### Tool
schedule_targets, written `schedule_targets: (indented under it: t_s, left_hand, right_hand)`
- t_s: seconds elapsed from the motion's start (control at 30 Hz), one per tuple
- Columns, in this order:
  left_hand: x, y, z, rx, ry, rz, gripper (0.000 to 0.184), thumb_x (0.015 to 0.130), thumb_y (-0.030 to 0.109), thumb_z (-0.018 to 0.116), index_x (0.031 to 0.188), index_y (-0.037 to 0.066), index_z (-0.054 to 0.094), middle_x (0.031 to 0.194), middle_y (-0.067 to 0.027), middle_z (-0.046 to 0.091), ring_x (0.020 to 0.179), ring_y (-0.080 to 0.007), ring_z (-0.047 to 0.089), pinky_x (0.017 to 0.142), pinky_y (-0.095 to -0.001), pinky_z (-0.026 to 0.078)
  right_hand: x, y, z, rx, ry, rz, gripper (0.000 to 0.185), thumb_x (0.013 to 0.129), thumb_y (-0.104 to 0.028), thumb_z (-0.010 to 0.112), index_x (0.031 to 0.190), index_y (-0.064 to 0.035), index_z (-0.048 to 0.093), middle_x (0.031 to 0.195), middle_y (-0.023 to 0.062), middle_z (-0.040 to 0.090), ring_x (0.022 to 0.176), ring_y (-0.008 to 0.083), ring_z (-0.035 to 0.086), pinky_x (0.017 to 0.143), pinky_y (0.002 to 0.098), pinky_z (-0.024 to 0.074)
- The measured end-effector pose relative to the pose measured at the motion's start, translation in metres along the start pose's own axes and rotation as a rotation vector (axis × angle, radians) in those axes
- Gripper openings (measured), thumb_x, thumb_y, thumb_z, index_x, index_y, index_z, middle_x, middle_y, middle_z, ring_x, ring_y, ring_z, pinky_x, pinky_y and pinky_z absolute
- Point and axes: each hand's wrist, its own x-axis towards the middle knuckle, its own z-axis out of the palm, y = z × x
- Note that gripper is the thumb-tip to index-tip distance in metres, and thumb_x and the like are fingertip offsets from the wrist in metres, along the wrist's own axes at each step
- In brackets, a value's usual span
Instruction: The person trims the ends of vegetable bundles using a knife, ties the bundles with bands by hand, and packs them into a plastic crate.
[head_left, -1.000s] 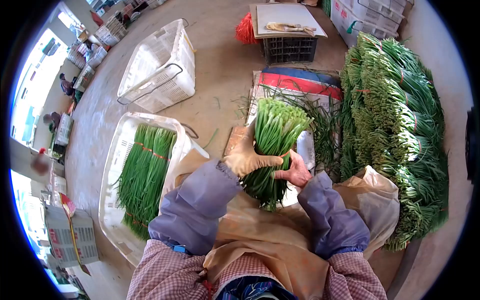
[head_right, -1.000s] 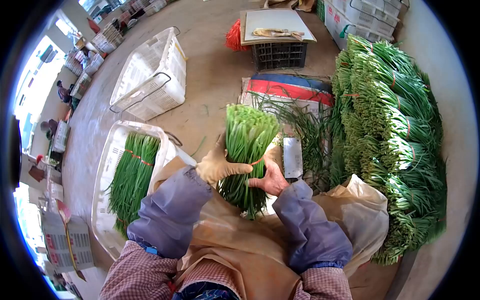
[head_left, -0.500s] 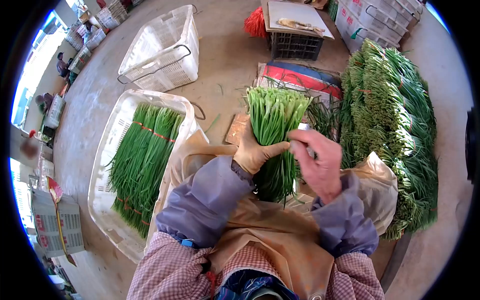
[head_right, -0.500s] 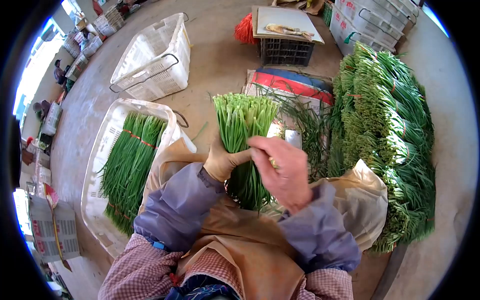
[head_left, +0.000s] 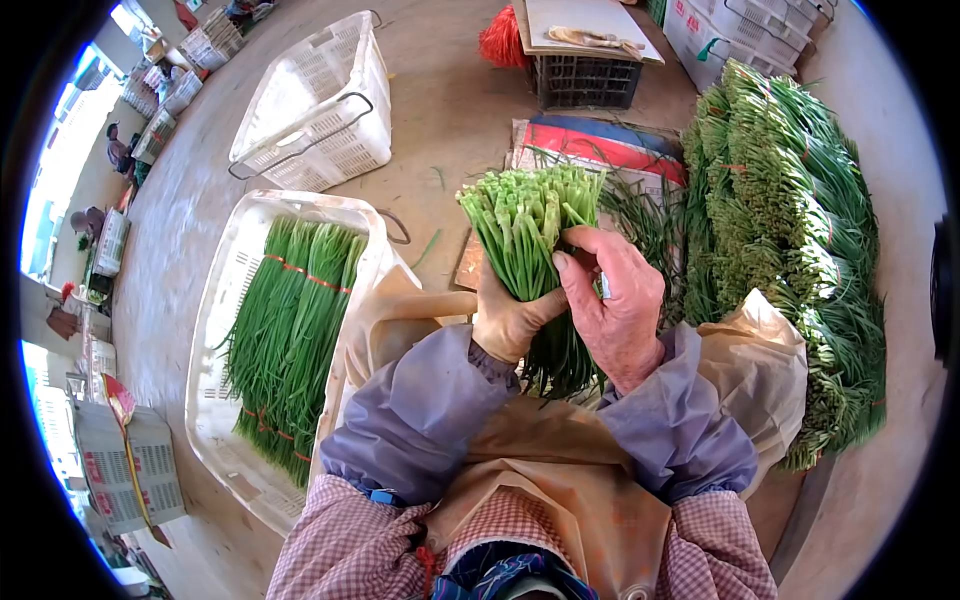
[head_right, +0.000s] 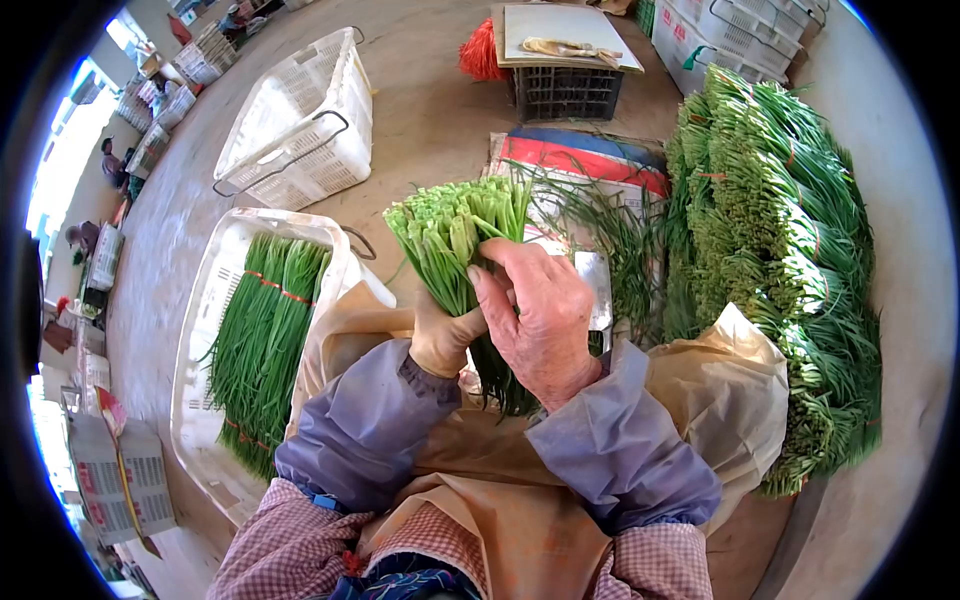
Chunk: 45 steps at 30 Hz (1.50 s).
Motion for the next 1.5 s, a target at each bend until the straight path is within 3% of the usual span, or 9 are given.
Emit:
schedule_targets:
  t_s: [0.43,0.67,0.87,1.13,1.27,1.37,1.4,1.43,1.5]
  left_hand:
    - [0.006,-0.011,-0.003,0.095,-0.101,0.063,0.052,0.073,0.008,0.084,0.118,0.000,0.058,0.110,-0.0093,0.066,0.101,-0.0203,0.065,0.089,-0.0335,0.054]
    - [0.006,-0.006,0.003,0.171,-0.077,0.076,0.050,0.070,0.009,0.083,0.113,0.000,0.060,0.105,-0.0062,0.066,0.094,-0.0163,0.063,0.083,-0.0310,0.053]
    - [0.007,-0.008,0.003,0.208,-0.034,0.137,0.045,0.071,0.009,0.081,0.109,0.000,0.061,0.100,-0.0051,0.065,0.091,-0.0155,0.063,0.080,-0.0305,0.053]
    - [0.007,-0.031,-0.006,0.191,0.037,0.119,0.064,0.071,0.002,0.081,0.125,0.002,0.049,0.119,-0.0076,0.060,0.105,-0.0179,0.061,0.092,-0.0326,0.051]
    - [0.009,-0.024,-0.008,0.204,-0.064,0.034,0.066,0.068,0.002,0.083,0.126,0.002,0.050,0.116,-0.0086,0.062,0.104,-0.0189,0.062,0.091,-0.0335,0.052]
    - [0.008,-0.024,-0.010,0.213,-0.081,0.013,0.067,0.068,-0.001,0.080,0.128,0.002,0.050,0.113,-0.0088,0.064,0.102,-0.0197,0.063,0.090,-0.0340,0.052]
    - [0.009,-0.027,-0.012,0.183,-0.073,-0.005,0.068,0.068,-0.001,0.080,0.128,0.001,0.050,0.113,-0.0087,0.064,0.102,-0.0199,0.063,0.090,-0.0341,0.052]
    - [0.010,-0.028,-0.012,0.152,-0.066,-0.023,0.068,0.067,-0.002,0.080,0.129,0.001,0.050,0.113,-0.0086,0.064,0.102,-0.0201,0.063,0.089,-0.0342,0.052]
    - [0.010,-0.026,-0.008,0.150,-0.046,-0.053,0.069,0.067,-0.002,0.079,0.129,0.001,0.050,0.113,-0.0085,0.064,0.100,-0.0198,0.063,0.088,-0.0342,0.052]
  right_hand:
    - [-0.003,-0.001,-0.004,0.173,-0.032,0.175,0.017,0.084,-0.003,0.071,0.099,-0.0001,0.065,0.081,0.0086,0.066,0.068,0.0178,0.063,0.063,0.0280,0.0499]
    - [0.009,-0.017,-0.014,0.040,-0.118,0.120,0.018,0.080,-0.003,0.074,0.095,-0.0018,0.064,0.080,0.0116,0.066,0.068,0.0245,0.064,0.062,0.0332,0.0489]
    - [0.004,0.003,-0.005,0.138,0.006,-0.020,0.019,0.077,-0.002,0.074,0.092,-0.0033,0.063,0.078,0.0107,0.065,0.066,0.0279,0.063,0.060,0.0365,0.0472]
    - [0.005,0.002,-0.013,-0.390,-0.140,-0.076,0.010,0.081,0.001,0.066,0.088,-0.0054,0.062,0.073,0.0094,0.062,0.060,0.0265,0.061,0.053,0.0342,0.0458]
    - [0.006,0.022,-0.016,0.238,-0.079,0.070,0.009,0.085,0.001,0.061,0.077,-0.0021,0.060,0.064,0.0086,0.061,0.049,0.0159,0.056,0.046,0.0270,0.0400]
    - [0.005,0.024,-0.052,0.916,-0.375,0.531,0.010,0.088,-0.001,0.061,0.078,0.0000,0.061,0.064,0.0051,0.061,0.055,0.0125,0.058,0.048,0.0266,0.0443]
    - [-0.001,0.031,-0.064,1.229,-0.520,0.541,0.011,0.090,-0.002,0.060,0.079,0.0011,0.061,0.065,0.0025,0.060,0.056,0.0091,0.057,0.049,0.0258,0.0440]
    - [-0.004,0.037,-0.076,1.357,-0.706,0.440,0.009,0.089,0.000,0.060,0.080,0.0014,0.062,0.064,0.0024,0.060,0.056,0.0095,0.058,0.050,0.0246,0.0439]
    - [-0.003,0.038,-0.089,1.121,-0.880,0.415,0.002,0.087,0.001,0.062,0.088,0.0018,0.063,0.066,0.0019,0.061,0.057,0.0109,0.059,0.053,0.0250,0.0463]
